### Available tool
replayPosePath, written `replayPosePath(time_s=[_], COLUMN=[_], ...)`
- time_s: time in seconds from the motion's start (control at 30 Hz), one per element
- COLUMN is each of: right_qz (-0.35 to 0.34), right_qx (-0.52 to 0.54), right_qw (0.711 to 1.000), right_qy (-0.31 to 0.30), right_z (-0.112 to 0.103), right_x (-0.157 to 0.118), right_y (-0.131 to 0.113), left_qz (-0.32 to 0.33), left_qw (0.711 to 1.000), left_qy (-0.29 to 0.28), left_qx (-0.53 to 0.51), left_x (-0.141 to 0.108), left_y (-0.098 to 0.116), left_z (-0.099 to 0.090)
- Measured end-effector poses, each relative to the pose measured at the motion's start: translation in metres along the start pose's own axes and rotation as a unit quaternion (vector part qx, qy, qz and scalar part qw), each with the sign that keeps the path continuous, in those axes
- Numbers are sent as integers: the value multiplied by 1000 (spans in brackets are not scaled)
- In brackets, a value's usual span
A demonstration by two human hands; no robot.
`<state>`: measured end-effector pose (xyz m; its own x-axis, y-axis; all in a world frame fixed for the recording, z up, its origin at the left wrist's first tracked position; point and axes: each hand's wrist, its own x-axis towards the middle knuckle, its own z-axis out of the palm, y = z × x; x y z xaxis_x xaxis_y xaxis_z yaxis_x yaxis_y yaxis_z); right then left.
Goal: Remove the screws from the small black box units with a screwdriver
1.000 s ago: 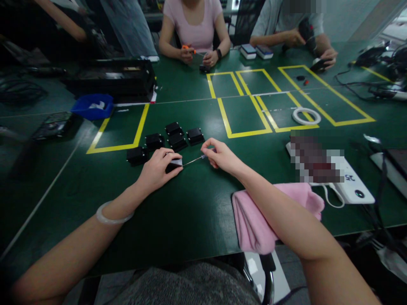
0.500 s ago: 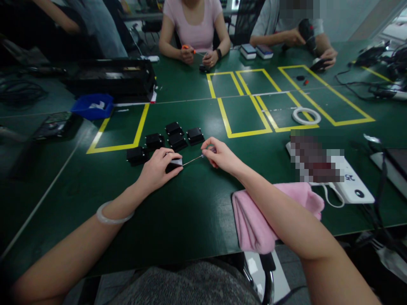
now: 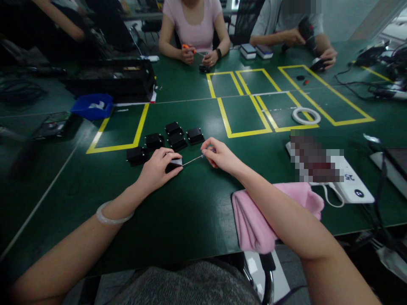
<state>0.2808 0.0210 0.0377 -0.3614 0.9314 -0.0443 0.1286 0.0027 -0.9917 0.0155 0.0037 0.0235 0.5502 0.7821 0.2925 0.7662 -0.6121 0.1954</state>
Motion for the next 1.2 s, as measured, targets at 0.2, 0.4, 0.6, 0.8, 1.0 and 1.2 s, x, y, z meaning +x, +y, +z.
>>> replayPosePath(time_s=[0.2, 0.4, 0.6, 0.8, 1.0, 1.2], right_qz=[-2, -6, -3, -3, -13, -20], right_qx=[10, 0, 8, -2, 2, -13], right_qw=[1000, 1000, 1000, 1000, 1000, 1000], right_qy=[-5, 0, -5, -1, -2, 5], right_z=[0, 0, 0, 0, 0, -1], right_x=[0, 0, -1, 0, 0, -1], right_y=[1, 0, 0, -1, 0, 0], left_qz=[4, -2, -8, -2, -4, -12], left_qw=[1000, 1000, 1000, 1000, 1000, 1000], left_qy=[2, -5, -10, -3, -5, -6], left_qx=[-2, -4, -6, -6, -2, -7], left_x=[0, 0, 0, 0, 0, 0], left_y=[0, 0, 0, 0, 0, 1], left_z=[0, 0, -1, -1, 0, -1])
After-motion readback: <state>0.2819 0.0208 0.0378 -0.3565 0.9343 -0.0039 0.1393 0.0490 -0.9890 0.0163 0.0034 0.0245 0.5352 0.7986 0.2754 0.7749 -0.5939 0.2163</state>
